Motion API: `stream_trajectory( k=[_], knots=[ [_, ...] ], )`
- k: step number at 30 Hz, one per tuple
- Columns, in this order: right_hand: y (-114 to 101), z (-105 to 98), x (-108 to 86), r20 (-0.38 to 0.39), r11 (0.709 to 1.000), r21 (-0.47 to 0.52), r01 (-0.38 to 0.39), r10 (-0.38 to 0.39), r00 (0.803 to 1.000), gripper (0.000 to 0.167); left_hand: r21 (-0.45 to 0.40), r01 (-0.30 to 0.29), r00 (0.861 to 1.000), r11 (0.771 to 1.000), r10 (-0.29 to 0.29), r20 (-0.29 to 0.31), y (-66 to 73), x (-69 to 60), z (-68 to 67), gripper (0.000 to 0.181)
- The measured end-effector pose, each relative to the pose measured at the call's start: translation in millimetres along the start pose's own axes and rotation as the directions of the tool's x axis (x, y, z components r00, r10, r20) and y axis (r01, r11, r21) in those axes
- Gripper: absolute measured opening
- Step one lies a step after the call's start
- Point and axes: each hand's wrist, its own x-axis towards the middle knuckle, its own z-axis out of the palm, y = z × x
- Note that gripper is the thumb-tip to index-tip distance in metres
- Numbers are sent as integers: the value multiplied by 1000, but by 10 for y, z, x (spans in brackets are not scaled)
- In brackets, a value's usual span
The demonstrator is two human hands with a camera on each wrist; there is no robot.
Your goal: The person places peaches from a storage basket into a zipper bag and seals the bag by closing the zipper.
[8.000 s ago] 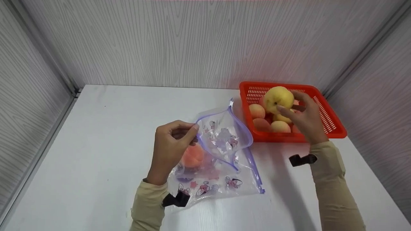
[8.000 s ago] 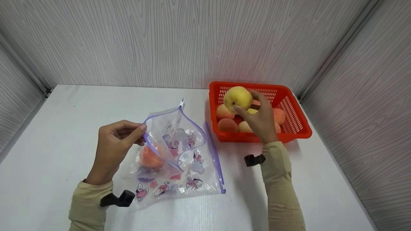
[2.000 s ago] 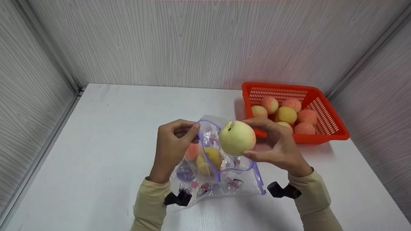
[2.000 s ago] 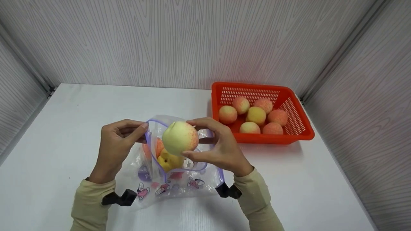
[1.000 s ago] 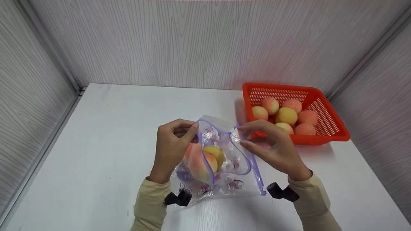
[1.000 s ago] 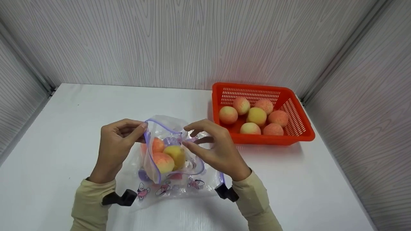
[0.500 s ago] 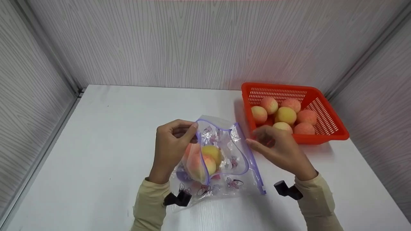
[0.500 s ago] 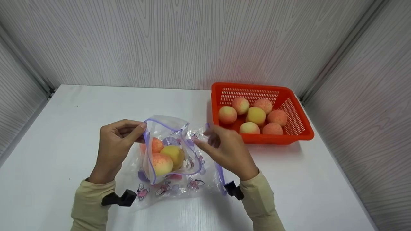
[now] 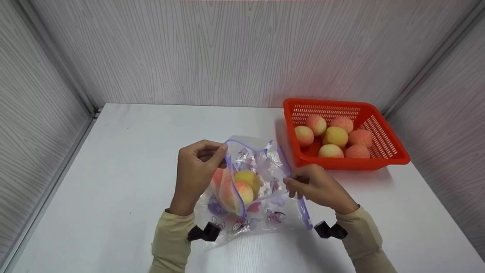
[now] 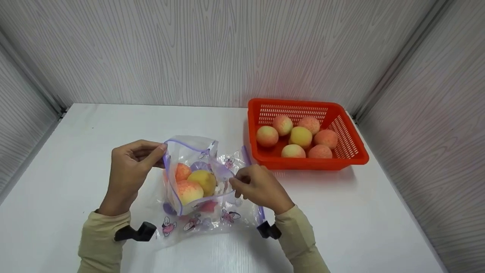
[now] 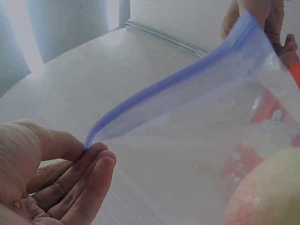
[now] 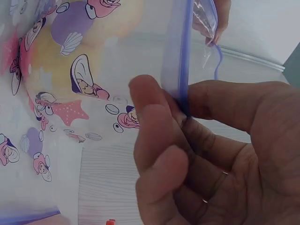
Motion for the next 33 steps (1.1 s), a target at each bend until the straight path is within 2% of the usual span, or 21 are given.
stream_trajectory(
  k=[4, 7, 12, 16, 18, 23, 30, 33],
  knots=[
    [-57, -85, 87, -93, 994, 108, 17, -7, 996, 24, 34, -24, 999, 999, 25, -31, 136, 66, -71, 8],
    [-150, -138, 179, -192, 977, 210, 37, 5, 981, 25, 49, -38, 998, 998, 41, -57, 266, 119, -118, 8],
    [-340, -225, 299, -367, 930, 350, 111, 28, 930, 22, 52, -61, 995, 997, 65, -74, 525, 183, -164, 10],
    [-435, -295, 377, -459, 902, 393, 179, 23, 888, 23, 14, -66, 994, 998, 67, -81, 666, 190, -159, 13],
    [-439, -319, 416, -478, 899, 393, 195, 19, 878, 25, -3, -52, 996, 999, 51, -80, 671, 189, -144, 13],
    [-330, -348, 472, -447, 902, 405, 151, 52, 893, 26, -41, -3, 998, 999, 1, -60, 522, 187, -95, 12],
    [-213, -361, 465, -451, 906, 413, 92, 116, 885, 26, -115, -11, 1000, 993, 8, -28, 366, 160, -15, 11],
    [-189, -354, 455, -432, 911, 405, 72, 121, 894, 22, -151, -2, 999, 989, -5, -42, 283, 124, -15, 11]
  ],
)
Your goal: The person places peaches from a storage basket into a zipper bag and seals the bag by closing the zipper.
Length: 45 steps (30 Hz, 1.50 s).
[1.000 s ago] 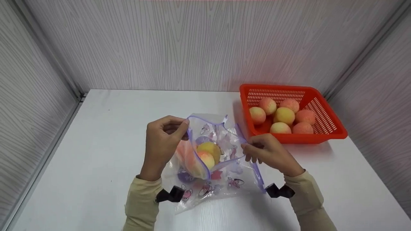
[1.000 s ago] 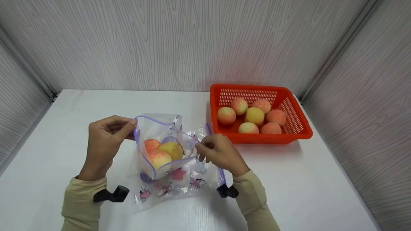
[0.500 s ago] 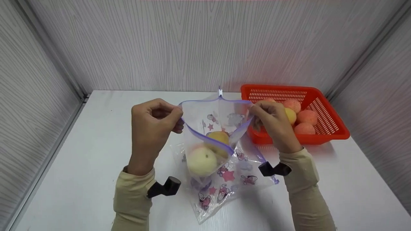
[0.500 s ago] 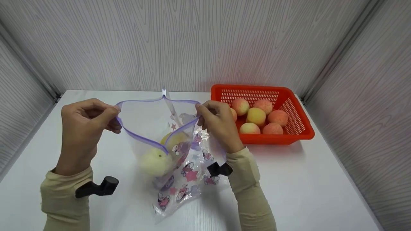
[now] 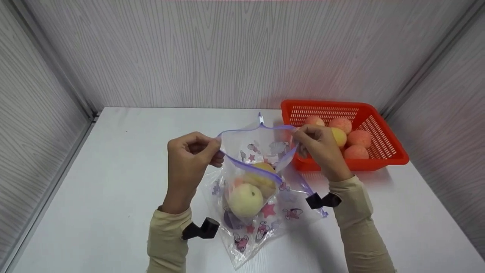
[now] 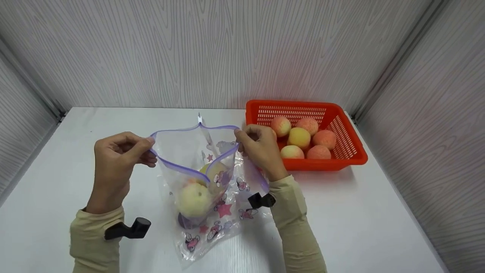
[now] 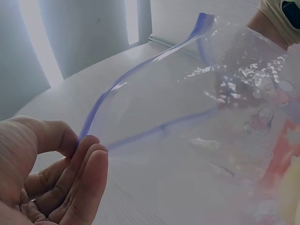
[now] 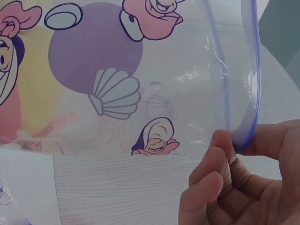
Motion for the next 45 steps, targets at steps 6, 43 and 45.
stream_trajectory(
  k=[6, 43, 45],
  knots=[
    [83, -76, -40, 85, 998, -50, -25, 29, 996, 21, -41, 30, 1000, 999, -30, 2, -169, -69, -29, 11],
    [887, -1041, 495, -116, 579, -522, -626, 680, 724, 104, 1, 8, 998, 1000, -8, 57, -230, -88, 6, 9],
    [924, -1037, 501, -124, 584, -493, -645, 686, 717, 108, -2, 9, 998, 1000, -8, 56, -220, -89, 6, 9]
  ],
)
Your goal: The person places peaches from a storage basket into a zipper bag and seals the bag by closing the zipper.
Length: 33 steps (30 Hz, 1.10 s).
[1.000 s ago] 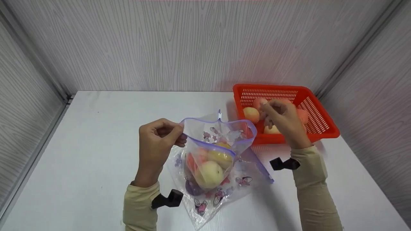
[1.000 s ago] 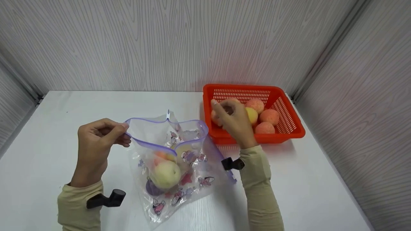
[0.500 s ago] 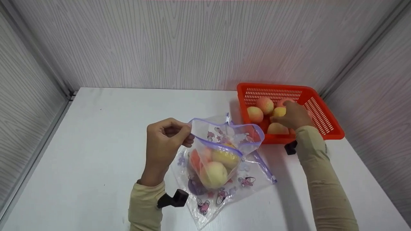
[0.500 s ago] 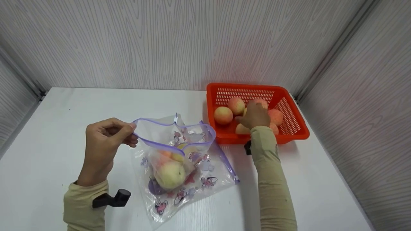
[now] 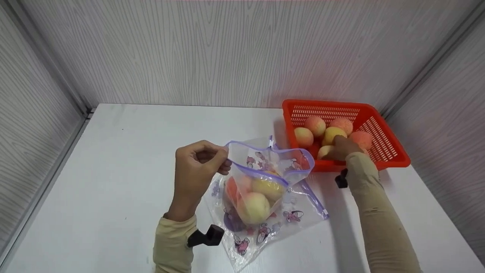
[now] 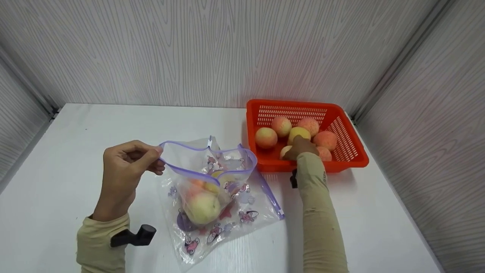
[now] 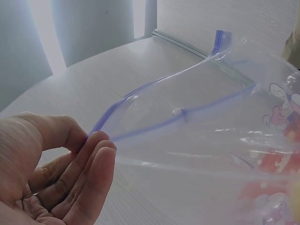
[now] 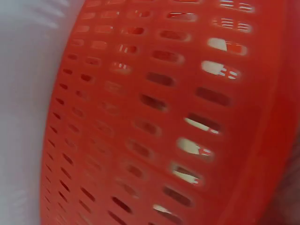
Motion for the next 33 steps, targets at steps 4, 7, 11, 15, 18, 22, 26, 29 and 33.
stream_trajectory(
  k=[4, 7, 11, 15, 18, 22, 26, 29, 33],
  knots=[
    [20, -2, 39, -3, 996, -76, 36, -36, 999, 102, -3, 4, 1000, 1000, -4, -4, 13, -2, 13, 9],
    [14, -33, -2, -24, 984, -145, 107, -112, 993, 98, -11, 9, 1000, 1000, -9, -3, 13, -2, 21, 9],
    [-50, -73, -203, -157, 964, -50, 259, -264, 952, 93, -15, 11, 1000, 1000, -11, 0, 4, 2, 22, 8],
    [-180, -84, -525, -319, 895, 72, 441, -398, 860, 84, -13, 13, 1000, 1000, -13, -4, 1, 7, 15, 8],
    [-300, -65, -785, -386, 828, 129, 546, -466, 796, 75, -14, 14, 1000, 1000, -14, -6, 6, 10, 17, 8],
    [-472, 10, -1105, -382, 665, 306, 681, -570, 727, 60, -4, 2, 1000, 1000, -2, 1, 15, 20, 13, 8],
    [-595, 122, -1319, -314, 511, 462, 725, -670, 673, 54, 4, -13, 1000, 1000, 13, 6, 16, 24, 12, 8],
    [-635, 200, -1418, -281, 456, 488, 744, -725, 629, 56, 0, -14, 1000, 1000, 14, 6, 6, 25, 20, 8],
    [-646, 278, -1493, -250, 402, 494, 771, -784, 569, 58, -8, -13, 1000, 1000, 13, 11, -5, 30, 36, 7]
  ],
)
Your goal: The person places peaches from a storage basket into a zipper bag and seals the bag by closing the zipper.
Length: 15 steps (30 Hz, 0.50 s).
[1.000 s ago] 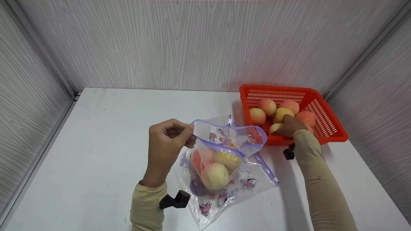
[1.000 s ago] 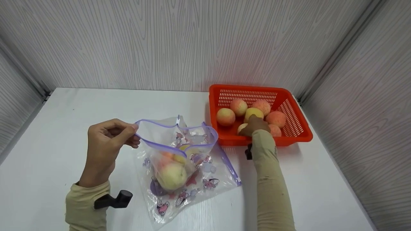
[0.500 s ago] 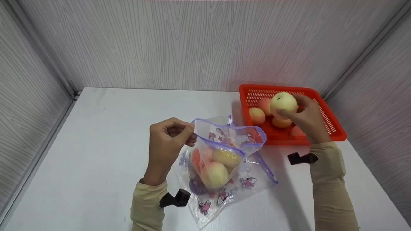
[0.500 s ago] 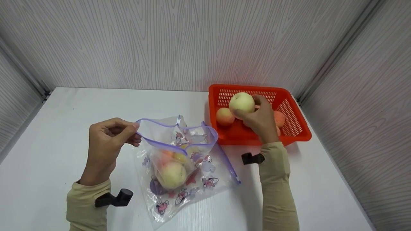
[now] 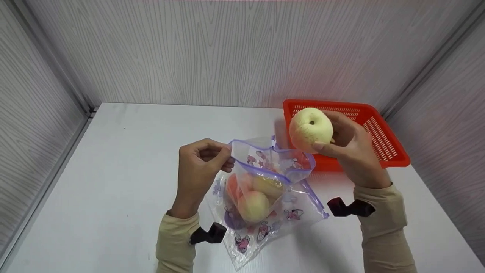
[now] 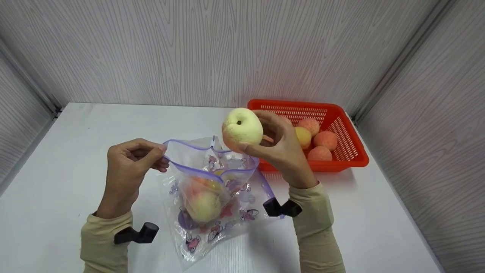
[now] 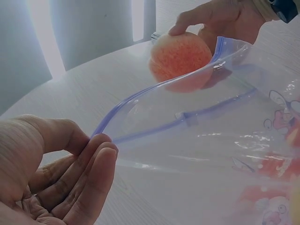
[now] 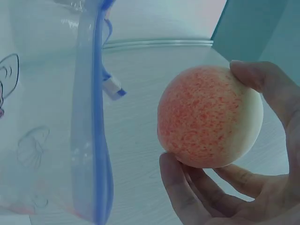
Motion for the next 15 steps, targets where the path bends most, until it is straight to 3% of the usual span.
stream_trajectory(
  k=[7, 15],
  knots=[
    [25, 98, -24, 135, 999, -38, -6, 11, 991, 66, 0, -4, 1000, 1000, 4, 7, 1, 6, 13, 7],
    [60, 177, 21, 239, 996, -63, 56, -39, 970, 63, -2, 3, 1000, 1000, -3, 6, 0, 4, 4, 7]
  ],
)
